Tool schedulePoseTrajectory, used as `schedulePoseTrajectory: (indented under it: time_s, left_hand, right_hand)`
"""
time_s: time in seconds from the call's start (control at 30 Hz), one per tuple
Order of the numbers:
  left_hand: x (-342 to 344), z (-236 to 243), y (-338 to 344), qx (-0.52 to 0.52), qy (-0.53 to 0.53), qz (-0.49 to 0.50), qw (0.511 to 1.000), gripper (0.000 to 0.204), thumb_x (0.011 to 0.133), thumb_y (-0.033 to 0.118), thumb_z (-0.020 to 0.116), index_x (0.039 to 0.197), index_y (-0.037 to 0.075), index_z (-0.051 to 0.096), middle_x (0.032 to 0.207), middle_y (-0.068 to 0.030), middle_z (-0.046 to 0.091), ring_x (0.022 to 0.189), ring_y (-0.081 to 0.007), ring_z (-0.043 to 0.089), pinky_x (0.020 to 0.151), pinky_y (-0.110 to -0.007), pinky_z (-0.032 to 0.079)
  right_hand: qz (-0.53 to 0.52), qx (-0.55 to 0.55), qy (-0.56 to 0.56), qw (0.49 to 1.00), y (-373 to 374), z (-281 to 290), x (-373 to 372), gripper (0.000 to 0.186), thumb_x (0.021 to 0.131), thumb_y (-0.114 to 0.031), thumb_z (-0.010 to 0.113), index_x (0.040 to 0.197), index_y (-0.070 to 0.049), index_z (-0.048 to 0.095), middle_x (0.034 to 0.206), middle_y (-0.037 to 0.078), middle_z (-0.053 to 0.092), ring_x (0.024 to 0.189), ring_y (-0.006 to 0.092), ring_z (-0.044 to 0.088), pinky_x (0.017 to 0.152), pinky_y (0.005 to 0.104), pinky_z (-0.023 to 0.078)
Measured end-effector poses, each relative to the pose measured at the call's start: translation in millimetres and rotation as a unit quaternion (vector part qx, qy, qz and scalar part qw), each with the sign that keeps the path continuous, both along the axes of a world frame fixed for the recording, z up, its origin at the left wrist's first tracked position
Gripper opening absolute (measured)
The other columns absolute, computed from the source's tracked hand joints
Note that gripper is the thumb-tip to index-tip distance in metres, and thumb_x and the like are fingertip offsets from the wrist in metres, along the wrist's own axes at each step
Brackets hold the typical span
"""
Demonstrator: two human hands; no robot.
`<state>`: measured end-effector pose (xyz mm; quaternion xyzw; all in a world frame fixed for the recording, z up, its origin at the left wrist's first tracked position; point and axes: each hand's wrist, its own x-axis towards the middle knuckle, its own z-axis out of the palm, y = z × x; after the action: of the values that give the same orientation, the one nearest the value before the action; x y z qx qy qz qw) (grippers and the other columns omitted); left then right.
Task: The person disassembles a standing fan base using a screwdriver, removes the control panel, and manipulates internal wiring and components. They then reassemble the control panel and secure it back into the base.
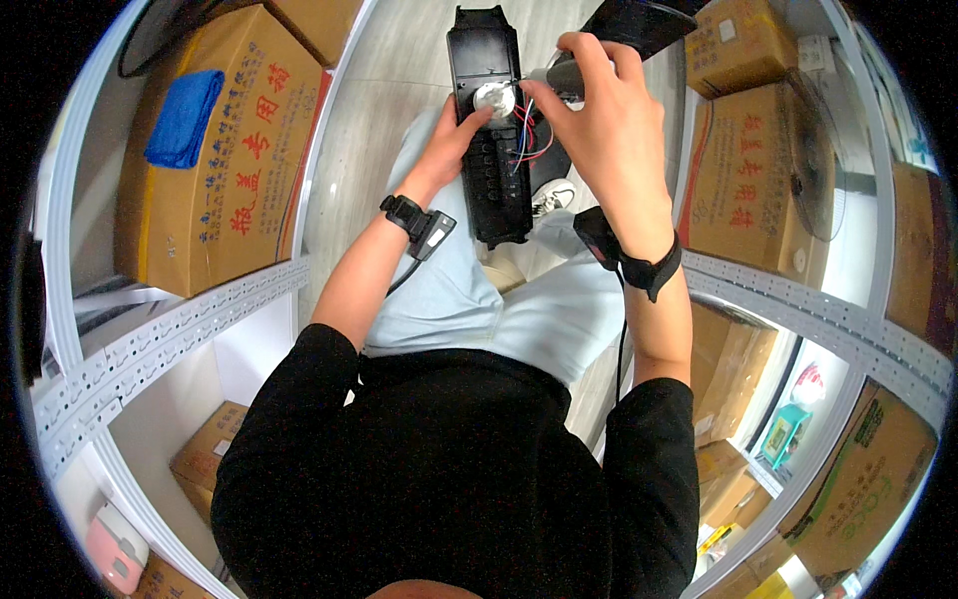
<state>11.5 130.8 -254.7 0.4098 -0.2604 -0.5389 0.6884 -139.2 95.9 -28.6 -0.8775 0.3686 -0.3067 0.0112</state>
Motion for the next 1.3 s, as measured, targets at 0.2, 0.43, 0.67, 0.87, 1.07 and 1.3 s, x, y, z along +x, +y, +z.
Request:
schedulePoseTrajectory:
  time_s: [0.2,0.43,0.67,0.87,1.07,1.3]
  left_hand:
    - [0,-2,-1,-0.005,0.001,-0.016,1.000,0.053,0.094,0.017,0.068,0.136,0.001,0.040,0.127,-0.0088,0.056,0.115,-0.0162,0.053,0.100,-0.032,0.043]
    - [-2,2,1,-0.054,-0.021,0.020,0.998,0.079,0.094,0.014,0.067,0.155,0.006,0.016,0.152,-0.0128,0.034,0.136,-0.0201,0.037,0.113,-0.034,0.032]
    - [3,1,1,-0.087,-0.033,0.016,0.996,0.080,0.096,0.013,0.064,0.159,0.015,0.014,0.162,-0.0109,0.019,0.147,-0.0209,0.023,0.118,-0.034,0.021]
    - [4,0,5,-0.064,-0.082,-0.007,0.995,0.039,0.101,0.017,0.059,0.138,0.010,0.051,0.134,-0.0037,0.052,0.123,-0.0129,0.046,0.104,-0.029,0.037]
    - [3,-5,4,-0.026,-0.093,0.019,0.995,0.023,0.103,0.023,0.057,0.120,0.008,0.058,0.112,0.0016,0.056,0.104,-0.0089,0.047,0.093,-0.025,0.038]
    - [2,-9,2,-0.030,-0.093,0.021,0.995,0.019,0.103,0.023,0.057,0.116,0.009,0.059,0.107,0.0035,0.056,0.100,-0.0073,0.046,0.090,-0.024,0.038]
  right_hand:
    - [-0.014,0.050,-0.014,0.999,-3,-4,-9,0.024,0.082,-0.021,0.076,0.100,-0.013,0.063,0.098,0.007,0.065,0.076,0.0281,0.068,0.064,0.0379,0.055]
    - [-0.016,0.021,-0.105,0.994,3,-6,-20,0.022,0.079,-0.014,0.078,0.095,-0.009,0.064,0.093,0.006,0.065,0.073,0.0211,0.069,0.065,0.0310,0.055]
    - [-0.035,0.088,-0.167,0.981,2,-16,-39,0.025,0.078,-0.013,0.081,0.095,-0.003,0.065,0.089,0.007,0.065,0.073,0.0140,0.066,0.064,0.0265,0.055]
    - [-0.051,0.128,-0.184,0.973,5,-29,-44,0.026,0.079,-0.014,0.082,0.095,-0.003,0.065,0.089,0.007,0.066,0.074,0.0122,0.065,0.065,0.0250,0.054]
    - [-0.059,0.146,-0.190,0.969,4,-35,-45,0.027,0.079,-0.015,0.082,0.095,-0.003,0.065,0.088,0.007,0.065,0.074,0.0123,0.065,0.066,0.0252,0.054]
    - [-0.076,0.166,-0.182,0.966,4,-36,-48,0.029,0.079,-0.015,0.083,0.098,-0.004,0.064,0.092,0.007,0.068,0.076,0.0116,0.065,0.067,0.0250,0.054]
